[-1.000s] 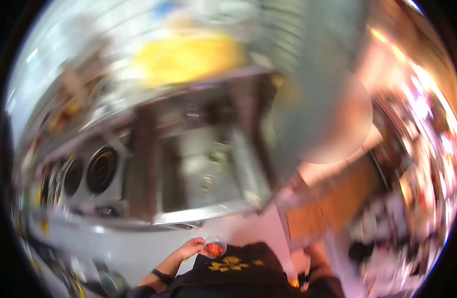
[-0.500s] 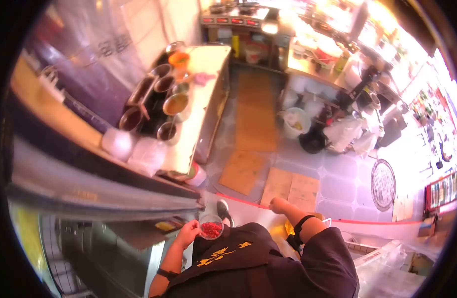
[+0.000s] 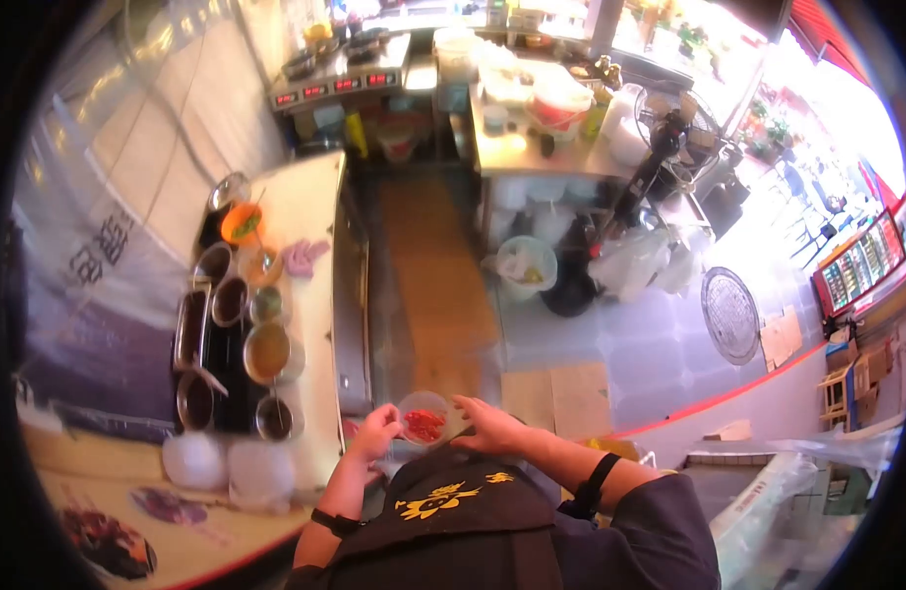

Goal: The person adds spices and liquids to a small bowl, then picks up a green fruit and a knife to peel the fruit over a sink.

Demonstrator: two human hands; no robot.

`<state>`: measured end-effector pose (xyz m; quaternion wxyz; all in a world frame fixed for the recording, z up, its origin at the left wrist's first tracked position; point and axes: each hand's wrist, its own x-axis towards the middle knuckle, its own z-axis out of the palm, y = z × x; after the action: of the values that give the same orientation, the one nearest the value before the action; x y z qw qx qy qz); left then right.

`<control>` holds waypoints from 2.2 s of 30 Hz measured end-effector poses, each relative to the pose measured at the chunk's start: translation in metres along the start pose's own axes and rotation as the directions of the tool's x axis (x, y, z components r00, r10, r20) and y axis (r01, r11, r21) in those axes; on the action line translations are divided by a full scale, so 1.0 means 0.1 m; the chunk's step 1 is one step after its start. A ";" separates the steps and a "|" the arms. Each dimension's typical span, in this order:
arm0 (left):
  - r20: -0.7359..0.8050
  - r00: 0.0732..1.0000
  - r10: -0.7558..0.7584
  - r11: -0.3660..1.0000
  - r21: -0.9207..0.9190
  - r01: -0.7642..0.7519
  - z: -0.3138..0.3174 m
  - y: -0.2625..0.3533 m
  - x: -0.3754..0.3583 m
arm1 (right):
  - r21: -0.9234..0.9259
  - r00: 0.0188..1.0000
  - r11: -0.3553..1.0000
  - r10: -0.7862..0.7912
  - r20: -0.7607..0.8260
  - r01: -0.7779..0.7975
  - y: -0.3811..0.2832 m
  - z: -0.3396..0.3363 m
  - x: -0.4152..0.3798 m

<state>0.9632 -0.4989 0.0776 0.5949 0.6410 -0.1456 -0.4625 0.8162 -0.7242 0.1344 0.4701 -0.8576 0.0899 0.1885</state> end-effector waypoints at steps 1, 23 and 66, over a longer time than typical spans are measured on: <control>0.027 0.999 -0.036 0.999 0.019 0.036 0.01 0.15 0.26 | -0.001 0.994 0.998 -0.068 -0.082 0.068 -0.06 -0.16 0.16; 0.251 0.965 -0.078 0.973 0.232 0.018 -1.38 2.13 5.74 | -0.122 0.848 0.913 -0.406 -0.342 0.388 0.86 -3.51 4.50; 0.299 0.911 0.284 0.189 0.914 -0.359 0.45 8.56 18.25 | 0.936 -0.805 0.005 0.509 -0.306 -0.353 0.78 -5.84 7.95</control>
<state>2.2064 -2.0862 0.0859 0.1650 0.8069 -0.5428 -0.1645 1.6550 -1.2384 0.0346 0.0064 -0.2915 0.9421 -0.1656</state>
